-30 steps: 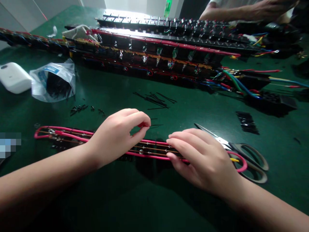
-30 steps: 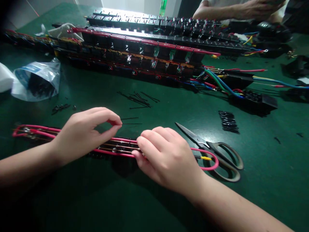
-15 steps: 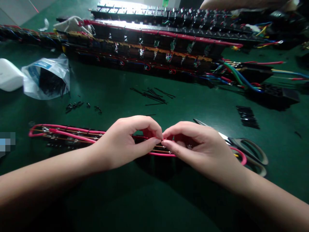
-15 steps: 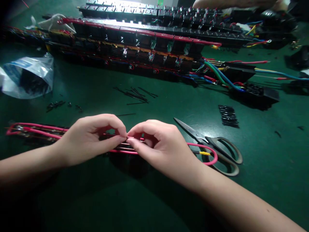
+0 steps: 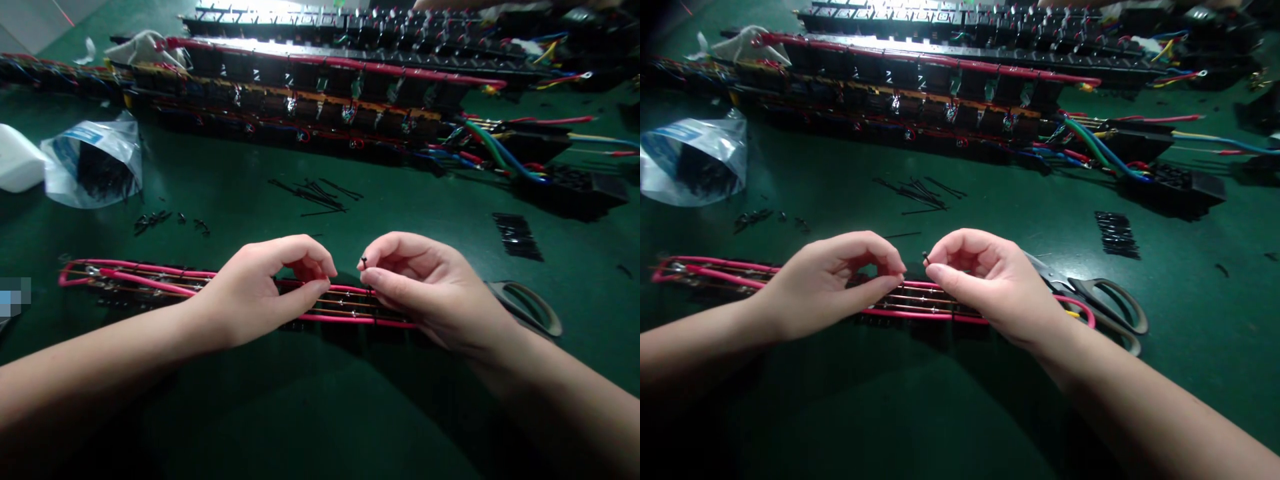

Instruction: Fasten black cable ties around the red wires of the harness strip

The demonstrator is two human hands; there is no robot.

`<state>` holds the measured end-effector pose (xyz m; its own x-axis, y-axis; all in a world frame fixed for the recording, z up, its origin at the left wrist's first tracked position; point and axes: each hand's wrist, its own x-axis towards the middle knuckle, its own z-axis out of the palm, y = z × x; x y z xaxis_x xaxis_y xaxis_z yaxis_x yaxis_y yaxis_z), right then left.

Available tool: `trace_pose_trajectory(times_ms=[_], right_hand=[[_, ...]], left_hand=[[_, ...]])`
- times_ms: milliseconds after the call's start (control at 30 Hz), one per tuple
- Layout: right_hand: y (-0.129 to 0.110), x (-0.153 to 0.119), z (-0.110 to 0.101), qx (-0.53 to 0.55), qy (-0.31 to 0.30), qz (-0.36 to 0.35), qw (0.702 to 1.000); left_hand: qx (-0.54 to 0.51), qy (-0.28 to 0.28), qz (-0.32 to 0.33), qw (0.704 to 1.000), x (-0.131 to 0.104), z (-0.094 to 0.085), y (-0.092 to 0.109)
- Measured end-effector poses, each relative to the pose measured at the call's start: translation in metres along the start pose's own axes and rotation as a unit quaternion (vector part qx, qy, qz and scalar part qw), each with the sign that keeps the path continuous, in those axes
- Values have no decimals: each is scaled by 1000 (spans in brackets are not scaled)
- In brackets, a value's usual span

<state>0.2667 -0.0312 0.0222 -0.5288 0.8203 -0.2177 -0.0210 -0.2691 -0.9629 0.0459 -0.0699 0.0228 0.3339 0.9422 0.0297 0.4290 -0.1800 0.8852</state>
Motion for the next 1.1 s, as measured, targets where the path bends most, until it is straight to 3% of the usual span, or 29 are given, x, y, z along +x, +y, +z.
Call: trace_pose_trajectory(times_ms=[200,367,500,800,1100], right_hand=[[-1,2,1,41,37,-6,998],[0,1,0,29,-3,-24,999],[1,0,-1,10,-24,-29,999],[0,0,-1,7,-38,-12,999],[0,1,0,14,-21,-25,999]], left_hand=[[48,-14,12,999,0,0,2],[60,-36,-12,997,1,0,4],[77,-63,9,995,2,0,3],[64,-57,-17,996,3,1,2],[107,-52,26,993,1,-1,2]])
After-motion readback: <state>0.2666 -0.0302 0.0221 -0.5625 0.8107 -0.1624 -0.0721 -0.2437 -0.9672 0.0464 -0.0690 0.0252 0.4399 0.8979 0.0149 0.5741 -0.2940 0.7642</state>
